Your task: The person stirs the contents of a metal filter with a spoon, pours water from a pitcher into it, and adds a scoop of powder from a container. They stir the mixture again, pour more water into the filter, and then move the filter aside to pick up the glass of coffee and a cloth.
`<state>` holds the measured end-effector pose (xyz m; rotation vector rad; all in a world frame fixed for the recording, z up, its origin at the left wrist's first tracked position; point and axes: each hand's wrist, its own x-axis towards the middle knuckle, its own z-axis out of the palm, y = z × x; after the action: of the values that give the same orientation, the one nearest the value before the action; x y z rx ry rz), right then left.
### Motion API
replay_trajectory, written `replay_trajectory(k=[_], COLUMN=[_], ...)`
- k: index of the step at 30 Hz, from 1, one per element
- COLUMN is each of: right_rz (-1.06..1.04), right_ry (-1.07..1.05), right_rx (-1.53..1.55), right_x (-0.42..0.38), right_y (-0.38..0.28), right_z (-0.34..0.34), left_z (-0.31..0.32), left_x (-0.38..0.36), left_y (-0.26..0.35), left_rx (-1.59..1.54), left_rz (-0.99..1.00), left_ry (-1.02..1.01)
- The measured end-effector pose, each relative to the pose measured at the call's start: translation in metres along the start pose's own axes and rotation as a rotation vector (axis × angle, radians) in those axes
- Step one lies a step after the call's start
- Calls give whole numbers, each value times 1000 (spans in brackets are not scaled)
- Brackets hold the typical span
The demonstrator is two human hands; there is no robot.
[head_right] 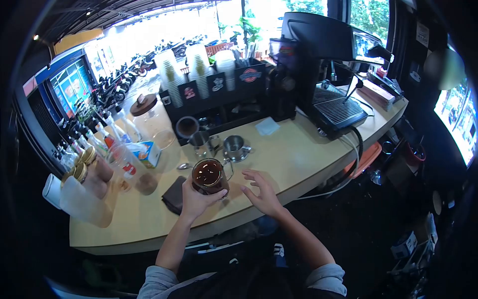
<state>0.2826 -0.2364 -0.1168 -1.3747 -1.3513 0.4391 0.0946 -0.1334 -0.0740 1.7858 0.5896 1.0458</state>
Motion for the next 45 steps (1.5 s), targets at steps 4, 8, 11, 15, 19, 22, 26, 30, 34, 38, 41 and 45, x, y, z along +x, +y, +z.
replay_trajectory(k=[4,8,11,15,19,22,26,30,34,38,41,45], right_rz=[45,-24,-58,-115,-206,-198,-203,-204,-211,-200,-204,-208], right_ry=[43,57,33,26,69,64,76,70,79,76,77,79], right_rx=[-117,-267,-519,-678,-695,-710,-713,-699,-719,-726,-720,-743], right_x=[-1,0,6,14,15,15,15,15,15,14,14,14], right_y=[28,77,106,134,140,144,146,147,148,145,146,148], right_z=[-63,-130,-171,-197,-199,-198,-197,-197,-196,-196,-196,-195], left_z=[64,128,169,211,237,247,256,257,257,259,260,260], left_x=[20,41,59,83,99,108,114,116,117,115,112,104], left_y=[6,0,-10,-22,-38,-46,-54,-54,-56,-56,-54,-72], left_rx=[-48,-99,-71,-68,-40,4,30,25,60,46,138,17], left_rz=[49,9,32,40,38,60,61,41,44,38,88,47], left_ry=[-37,-29,-7,24,82,97,151,168,176,178,197,184])
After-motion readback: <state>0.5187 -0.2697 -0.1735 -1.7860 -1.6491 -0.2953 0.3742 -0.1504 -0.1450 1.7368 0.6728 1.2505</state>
